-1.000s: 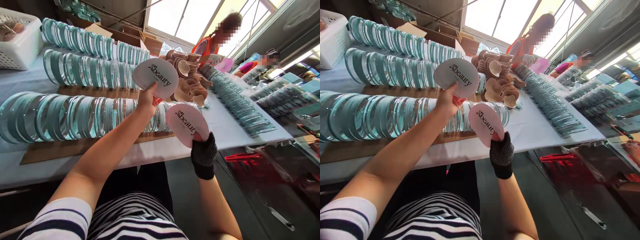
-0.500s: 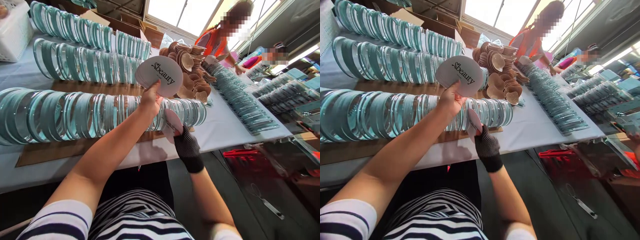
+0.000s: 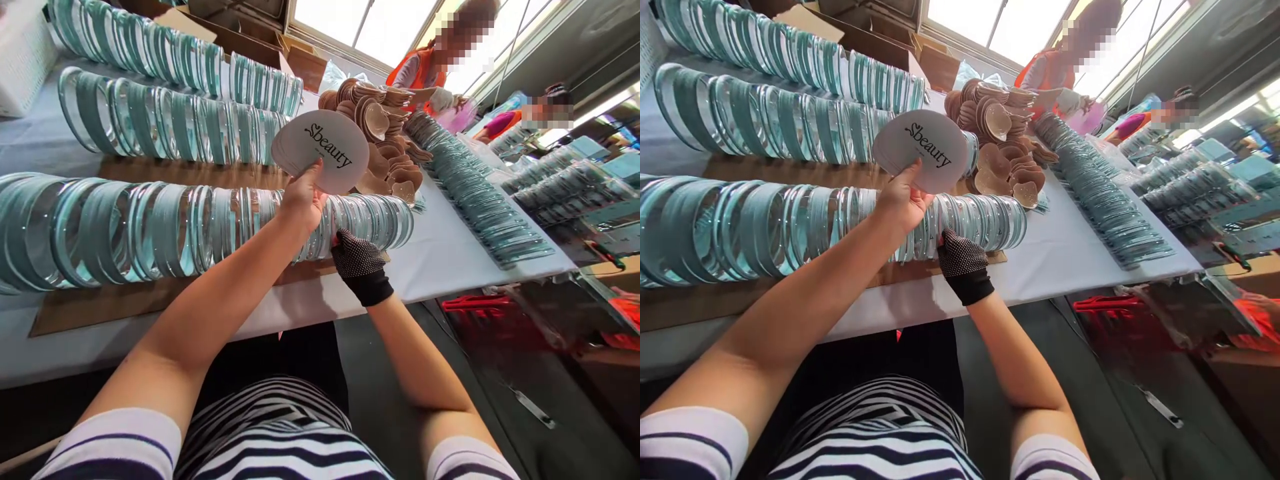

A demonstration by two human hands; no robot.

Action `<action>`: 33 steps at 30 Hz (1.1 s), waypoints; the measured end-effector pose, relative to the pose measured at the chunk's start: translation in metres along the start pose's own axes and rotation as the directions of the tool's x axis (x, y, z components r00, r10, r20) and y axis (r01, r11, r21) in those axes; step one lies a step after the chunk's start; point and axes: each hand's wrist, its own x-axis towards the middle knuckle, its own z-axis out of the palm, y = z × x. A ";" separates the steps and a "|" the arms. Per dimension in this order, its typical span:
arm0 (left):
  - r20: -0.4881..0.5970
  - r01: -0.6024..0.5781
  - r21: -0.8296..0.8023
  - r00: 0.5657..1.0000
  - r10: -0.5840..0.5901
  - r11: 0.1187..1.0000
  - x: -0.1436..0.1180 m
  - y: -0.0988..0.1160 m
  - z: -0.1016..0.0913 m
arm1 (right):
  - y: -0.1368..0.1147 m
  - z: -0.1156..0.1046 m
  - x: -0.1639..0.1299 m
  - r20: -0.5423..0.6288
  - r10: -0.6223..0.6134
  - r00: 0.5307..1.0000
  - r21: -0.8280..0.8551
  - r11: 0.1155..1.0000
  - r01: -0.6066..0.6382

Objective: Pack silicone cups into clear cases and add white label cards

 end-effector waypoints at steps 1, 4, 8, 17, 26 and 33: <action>0.000 0.006 0.002 1.000 -0.006 1.000 0.000 0.000 0.000 | 0.000 0.001 -0.001 0.021 0.003 1.000 0.079 0.997 -0.004; -0.002 0.002 -0.010 1.000 -0.002 1.000 -0.001 0.000 -0.001 | 0.006 -0.001 -0.006 0.149 -0.004 0.989 0.471 0.879 -0.067; 0.031 -0.042 -0.023 0.999 0.042 0.999 -0.001 -0.005 -0.003 | 0.005 0.000 -0.006 0.376 -0.061 0.925 0.885 0.321 -0.338; 0.142 -0.139 0.077 0.982 0.127 0.987 0.001 -0.012 -0.008 | 0.041 -0.036 0.014 0.218 -0.016 0.976 0.765 0.624 -0.160; 0.131 -0.272 0.183 0.959 0.251 0.945 -0.022 -0.006 -0.011 | -0.006 -0.042 0.054 -0.582 -0.108 0.806 0.169 0.953 0.250; 0.137 -0.231 0.164 0.968 0.209 0.959 -0.039 0.011 -0.026 | -0.011 -0.031 0.051 -0.695 0.231 0.681 0.477 0.856 0.197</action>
